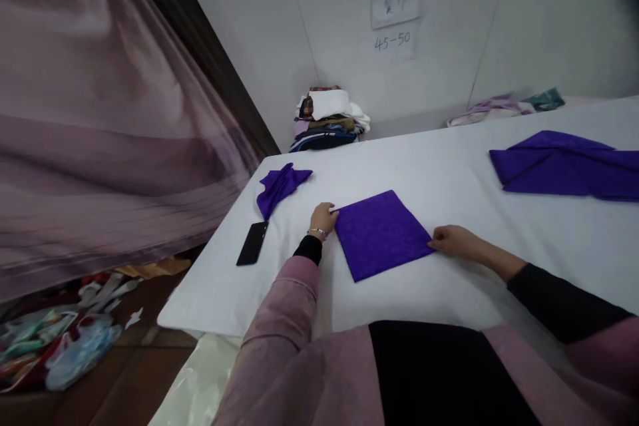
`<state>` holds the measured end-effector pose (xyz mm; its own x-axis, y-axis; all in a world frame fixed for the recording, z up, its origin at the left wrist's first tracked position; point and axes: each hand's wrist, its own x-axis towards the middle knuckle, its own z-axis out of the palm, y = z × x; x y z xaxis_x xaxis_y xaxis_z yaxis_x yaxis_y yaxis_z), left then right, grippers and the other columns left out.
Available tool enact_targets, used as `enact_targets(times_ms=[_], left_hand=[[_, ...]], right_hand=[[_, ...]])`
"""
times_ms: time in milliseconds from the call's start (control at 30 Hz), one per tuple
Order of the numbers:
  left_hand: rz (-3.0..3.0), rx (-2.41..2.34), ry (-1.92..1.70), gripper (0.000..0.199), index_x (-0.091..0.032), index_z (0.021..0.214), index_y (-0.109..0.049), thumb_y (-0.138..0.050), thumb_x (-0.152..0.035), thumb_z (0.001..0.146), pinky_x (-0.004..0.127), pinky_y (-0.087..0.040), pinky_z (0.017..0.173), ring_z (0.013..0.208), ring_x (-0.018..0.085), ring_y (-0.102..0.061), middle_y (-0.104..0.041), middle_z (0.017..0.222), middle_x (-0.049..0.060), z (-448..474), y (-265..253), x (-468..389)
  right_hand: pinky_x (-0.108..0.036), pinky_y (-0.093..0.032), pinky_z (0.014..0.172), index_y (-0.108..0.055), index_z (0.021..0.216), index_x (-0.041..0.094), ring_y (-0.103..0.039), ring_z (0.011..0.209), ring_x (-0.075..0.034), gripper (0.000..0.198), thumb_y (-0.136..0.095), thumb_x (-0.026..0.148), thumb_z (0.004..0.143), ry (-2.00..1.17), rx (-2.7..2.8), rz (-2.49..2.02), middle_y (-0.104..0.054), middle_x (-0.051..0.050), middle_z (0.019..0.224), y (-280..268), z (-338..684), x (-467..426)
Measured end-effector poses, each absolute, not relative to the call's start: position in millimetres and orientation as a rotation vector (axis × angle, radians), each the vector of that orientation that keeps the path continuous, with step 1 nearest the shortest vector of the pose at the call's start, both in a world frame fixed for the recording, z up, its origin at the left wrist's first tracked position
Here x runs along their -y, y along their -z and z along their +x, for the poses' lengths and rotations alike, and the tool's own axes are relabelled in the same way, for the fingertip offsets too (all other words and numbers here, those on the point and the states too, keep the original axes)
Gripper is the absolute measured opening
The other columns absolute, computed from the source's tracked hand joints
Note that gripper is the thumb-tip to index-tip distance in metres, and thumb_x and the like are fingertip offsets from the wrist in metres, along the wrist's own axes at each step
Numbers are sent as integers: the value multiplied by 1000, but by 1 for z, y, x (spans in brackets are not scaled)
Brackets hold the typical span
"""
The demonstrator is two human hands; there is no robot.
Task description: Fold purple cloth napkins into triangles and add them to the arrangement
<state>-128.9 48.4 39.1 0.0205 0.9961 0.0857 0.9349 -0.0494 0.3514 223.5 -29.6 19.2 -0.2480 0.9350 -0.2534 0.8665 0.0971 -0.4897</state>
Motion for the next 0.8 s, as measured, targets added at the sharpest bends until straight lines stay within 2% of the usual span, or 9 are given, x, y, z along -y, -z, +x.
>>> enact_targets(times_ms=[100,233,367,467,633,700,800], left_hand=[[2151,-1936,-549,20,-20,103,-61,-57,-24,84,28,-37,99,109,16,-53,-62,114,4,-125,-34,-18],[2179,-1887,-670,19,-20,103,-60,-56,-21,84,30,-38,101,111,14,-52,-62,114,4,-119,-27,40],[2235,-1705,-798,20,-21,102,-61,-57,-21,83,36,-42,98,109,17,-54,-62,113,6,-108,-21,89],[2256,-1682,-787,20,-21,103,-61,-54,-21,84,40,-43,96,109,20,-53,-61,114,6,-100,-19,102],[2318,-1720,-693,22,-17,105,-59,-53,-17,83,38,-43,95,107,21,-51,-59,111,9,-96,-14,100],[2315,-1737,-619,24,-17,106,-59,-54,-18,83,39,-44,94,104,21,-52,-59,107,9,-96,-11,100],[2278,-1773,-581,23,-18,106,-59,-54,-21,84,40,-44,94,104,23,-51,-59,107,8,-95,-6,103]], right_hand=[[-30,-44,55,-63,73,23,-61,60,-19,31,-49,51,77,-878,2185,-1798,-66,-1,65,-22,233,40],[-34,-49,64,-64,92,26,-63,70,-21,33,-45,51,82,-805,2171,-1606,-70,-3,84,-25,232,37],[-42,-50,82,-63,105,27,-62,96,-26,38,-43,51,84,-718,2241,-1349,-66,-6,110,-24,195,27],[-46,-39,100,-57,123,25,-49,120,-27,47,-37,49,88,-650,2384,-1058,-58,-7,126,-24,151,17],[-47,-20,111,-38,140,24,-26,136,-24,54,-29,48,93,-599,2701,-724,-38,-4,145,-22,79,1],[-48,-15,112,-37,141,23,-23,137,-24,55,-28,48,94,-582,2781,-660,-36,-6,146,-17,59,-7],[-50,-15,111,-39,140,22,-25,136,-25,55,-28,50,93,-581,2861,-645,-36,-8,145,-6,41,-19]])
